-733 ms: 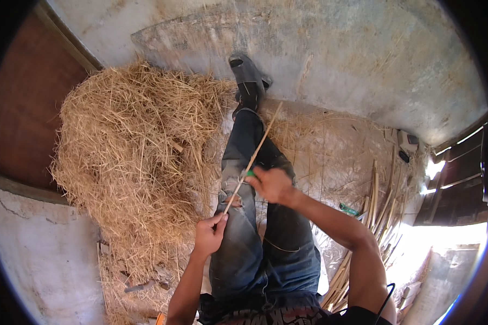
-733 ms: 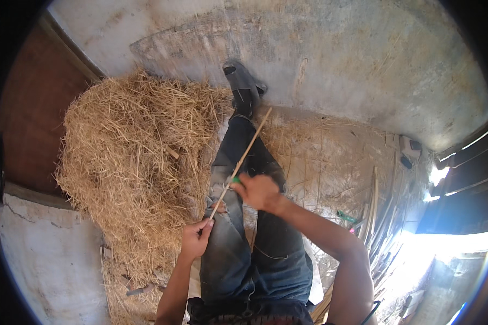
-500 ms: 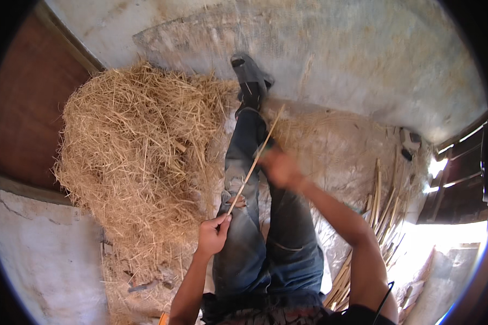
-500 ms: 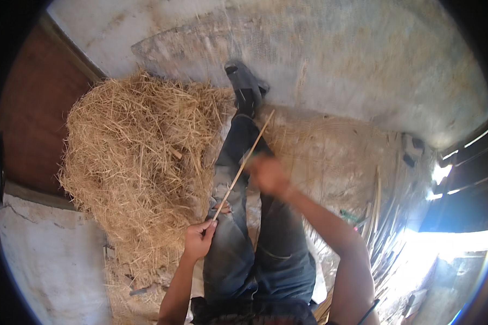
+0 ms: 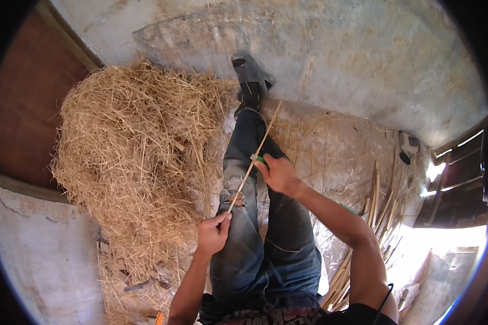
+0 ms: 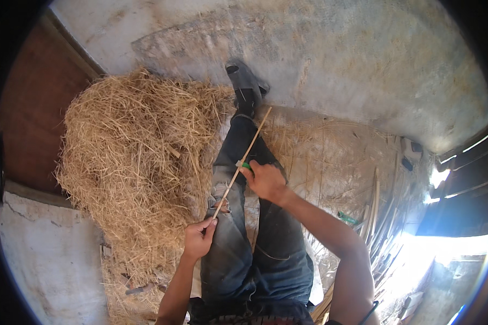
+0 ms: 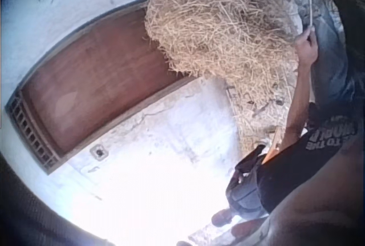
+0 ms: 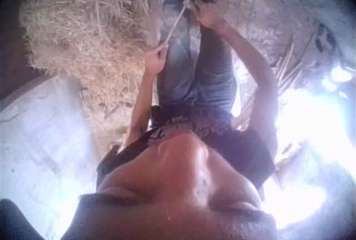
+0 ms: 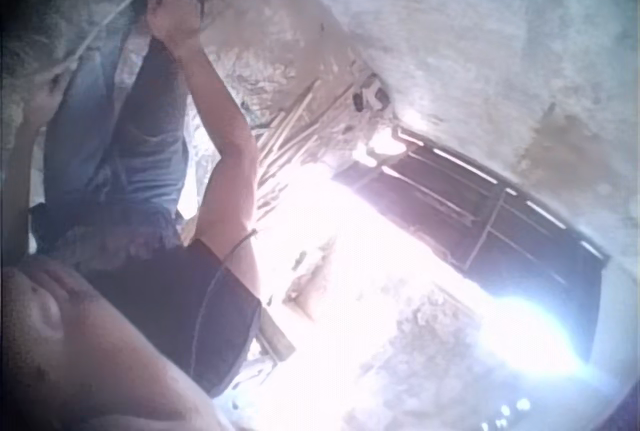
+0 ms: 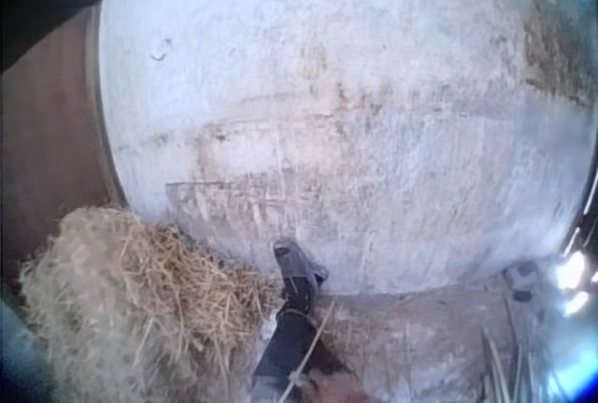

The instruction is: The person strips layers from a bamboo pole using a small green-handled utility knife, holding the pole with their left hand and running the blade along its length with their right hand.

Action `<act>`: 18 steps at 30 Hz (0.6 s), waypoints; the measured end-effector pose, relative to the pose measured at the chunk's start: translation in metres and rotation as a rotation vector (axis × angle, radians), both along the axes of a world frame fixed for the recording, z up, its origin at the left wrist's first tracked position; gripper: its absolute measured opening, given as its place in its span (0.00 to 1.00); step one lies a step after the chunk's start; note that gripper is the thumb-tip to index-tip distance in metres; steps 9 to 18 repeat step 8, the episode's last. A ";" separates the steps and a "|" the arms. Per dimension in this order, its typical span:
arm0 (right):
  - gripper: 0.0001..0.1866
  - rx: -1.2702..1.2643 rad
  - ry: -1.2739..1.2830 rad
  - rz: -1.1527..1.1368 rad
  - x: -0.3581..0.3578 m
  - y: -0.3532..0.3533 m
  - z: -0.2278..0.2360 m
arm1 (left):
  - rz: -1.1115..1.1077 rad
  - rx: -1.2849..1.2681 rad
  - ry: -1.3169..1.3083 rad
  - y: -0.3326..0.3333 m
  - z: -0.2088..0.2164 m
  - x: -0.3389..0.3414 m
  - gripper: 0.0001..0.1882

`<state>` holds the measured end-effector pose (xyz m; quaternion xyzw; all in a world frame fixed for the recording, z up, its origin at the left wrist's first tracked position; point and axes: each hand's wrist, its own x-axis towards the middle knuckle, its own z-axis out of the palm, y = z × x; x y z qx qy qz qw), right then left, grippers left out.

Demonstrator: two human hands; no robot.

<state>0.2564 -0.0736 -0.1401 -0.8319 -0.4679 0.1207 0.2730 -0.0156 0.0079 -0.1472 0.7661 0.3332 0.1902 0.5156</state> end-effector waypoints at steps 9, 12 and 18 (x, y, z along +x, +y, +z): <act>0.25 -0.017 -0.016 0.082 -0.009 0.001 -0.011 | -0.044 0.032 0.097 0.005 0.001 0.001 0.13; 0.25 -0.017 -0.016 0.082 -0.009 0.001 -0.011 | -0.044 0.032 0.097 0.005 0.001 0.001 0.13; 0.25 -0.017 -0.016 0.082 -0.009 0.001 -0.011 | -0.044 0.032 0.097 0.005 0.001 0.001 0.13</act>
